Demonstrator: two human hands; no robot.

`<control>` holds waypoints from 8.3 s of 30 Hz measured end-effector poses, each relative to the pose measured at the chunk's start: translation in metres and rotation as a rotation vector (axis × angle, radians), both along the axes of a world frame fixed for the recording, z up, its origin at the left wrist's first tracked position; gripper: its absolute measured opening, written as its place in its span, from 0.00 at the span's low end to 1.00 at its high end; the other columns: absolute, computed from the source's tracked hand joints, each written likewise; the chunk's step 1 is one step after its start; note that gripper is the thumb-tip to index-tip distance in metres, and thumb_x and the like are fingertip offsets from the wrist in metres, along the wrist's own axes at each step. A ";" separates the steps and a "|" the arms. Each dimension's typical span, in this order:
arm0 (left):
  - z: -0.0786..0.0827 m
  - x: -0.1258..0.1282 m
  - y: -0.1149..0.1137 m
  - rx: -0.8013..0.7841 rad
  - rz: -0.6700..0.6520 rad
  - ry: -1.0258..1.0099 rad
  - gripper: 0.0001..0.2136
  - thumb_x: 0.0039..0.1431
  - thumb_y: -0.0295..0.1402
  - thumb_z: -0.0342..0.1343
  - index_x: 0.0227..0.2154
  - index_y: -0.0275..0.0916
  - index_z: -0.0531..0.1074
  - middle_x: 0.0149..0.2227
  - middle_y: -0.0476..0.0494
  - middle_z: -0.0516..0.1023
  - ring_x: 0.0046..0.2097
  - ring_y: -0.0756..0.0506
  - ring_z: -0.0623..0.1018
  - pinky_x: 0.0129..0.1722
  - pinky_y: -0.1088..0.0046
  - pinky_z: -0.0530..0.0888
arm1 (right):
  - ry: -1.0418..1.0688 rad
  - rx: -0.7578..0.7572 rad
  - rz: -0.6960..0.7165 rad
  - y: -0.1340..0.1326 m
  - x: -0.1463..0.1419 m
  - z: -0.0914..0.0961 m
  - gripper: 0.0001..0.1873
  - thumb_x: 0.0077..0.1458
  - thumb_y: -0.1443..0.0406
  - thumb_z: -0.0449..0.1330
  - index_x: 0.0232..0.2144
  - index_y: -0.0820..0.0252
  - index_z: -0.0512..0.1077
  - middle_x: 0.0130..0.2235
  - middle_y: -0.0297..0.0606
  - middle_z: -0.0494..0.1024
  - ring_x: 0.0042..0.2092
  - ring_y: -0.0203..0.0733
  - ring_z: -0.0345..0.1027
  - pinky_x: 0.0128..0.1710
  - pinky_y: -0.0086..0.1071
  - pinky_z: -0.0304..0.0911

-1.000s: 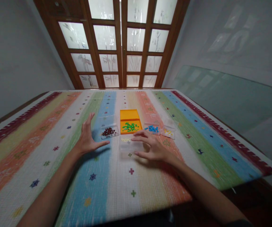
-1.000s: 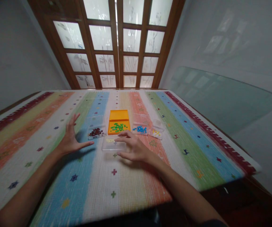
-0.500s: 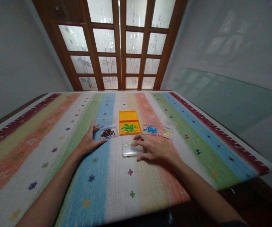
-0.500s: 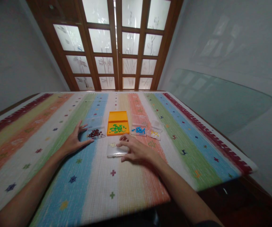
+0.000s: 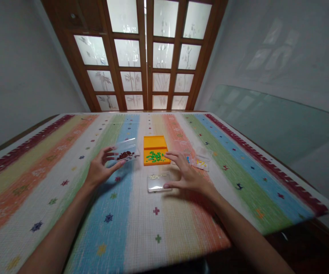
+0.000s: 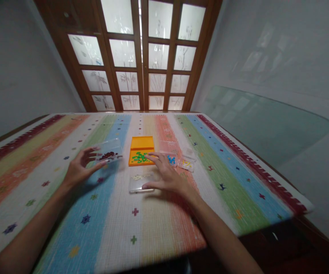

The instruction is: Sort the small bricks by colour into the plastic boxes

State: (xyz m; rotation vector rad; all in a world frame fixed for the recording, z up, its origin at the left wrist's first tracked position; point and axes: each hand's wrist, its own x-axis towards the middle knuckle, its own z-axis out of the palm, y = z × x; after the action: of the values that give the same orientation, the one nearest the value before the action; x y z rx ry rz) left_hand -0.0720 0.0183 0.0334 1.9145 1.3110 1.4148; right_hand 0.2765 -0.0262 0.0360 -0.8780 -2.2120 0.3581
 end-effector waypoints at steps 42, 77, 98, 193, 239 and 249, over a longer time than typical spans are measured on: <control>0.014 0.090 -0.061 0.431 -0.379 0.076 0.17 0.60 0.26 0.63 0.52 0.43 0.75 0.47 0.42 0.83 0.48 0.43 0.83 0.50 0.63 0.80 | 0.588 -0.065 0.178 -0.012 -0.040 0.000 0.17 0.52 0.53 0.71 0.41 0.50 0.75 0.43 0.36 0.82 0.46 0.44 0.76 0.47 0.42 0.73; -0.018 0.079 -0.046 -0.012 -0.540 0.247 0.35 0.55 0.32 0.65 0.65 0.48 0.61 0.60 0.36 0.71 0.59 0.35 0.74 0.58 0.46 0.71 | -0.034 -0.073 0.084 0.003 0.017 0.018 0.29 0.52 0.55 0.70 0.54 0.52 0.68 0.52 0.41 0.75 0.53 0.49 0.70 0.54 0.45 0.66; -0.004 0.076 -0.048 0.017 -0.480 0.221 0.44 0.57 0.37 0.65 0.71 0.48 0.45 0.67 0.33 0.62 0.67 0.32 0.64 0.66 0.40 0.59 | -0.052 0.020 -0.488 0.082 0.082 0.018 0.05 0.55 0.65 0.58 0.34 0.55 0.74 0.31 0.35 0.82 0.34 0.45 0.76 0.60 0.56 0.57; -0.001 0.081 -0.042 0.177 -0.519 0.230 0.26 0.56 0.37 0.67 0.57 0.42 0.68 0.55 0.36 0.74 0.57 0.39 0.75 0.59 0.52 0.72 | -0.028 -0.070 0.294 0.007 0.002 0.019 0.34 0.56 0.59 0.68 0.62 0.49 0.64 0.57 0.44 0.70 0.59 0.49 0.65 0.59 0.50 0.63; -0.002 0.080 -0.041 0.096 -0.481 0.079 0.39 0.54 0.45 0.69 0.66 0.46 0.58 0.63 0.33 0.67 0.63 0.34 0.70 0.62 0.45 0.68 | 0.749 -0.525 -0.117 0.014 -0.006 0.043 0.20 0.47 0.50 0.71 0.29 0.58 0.70 0.27 0.30 0.74 0.26 0.33 0.68 0.21 0.26 0.65; 0.014 0.093 -0.054 0.165 -0.451 -0.018 0.44 0.51 0.43 0.71 0.68 0.49 0.56 0.62 0.34 0.70 0.60 0.35 0.73 0.59 0.52 0.72 | 0.663 -0.509 0.074 -0.003 -0.037 0.043 0.18 0.54 0.49 0.67 0.34 0.55 0.73 0.37 0.34 0.77 0.36 0.38 0.73 0.38 0.34 0.73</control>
State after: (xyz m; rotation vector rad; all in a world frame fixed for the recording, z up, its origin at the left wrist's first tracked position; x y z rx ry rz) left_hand 0.0209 -0.0353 0.0472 2.1249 0.7049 1.3283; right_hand 0.2396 -0.0293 0.0789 -0.7791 -1.5511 1.1078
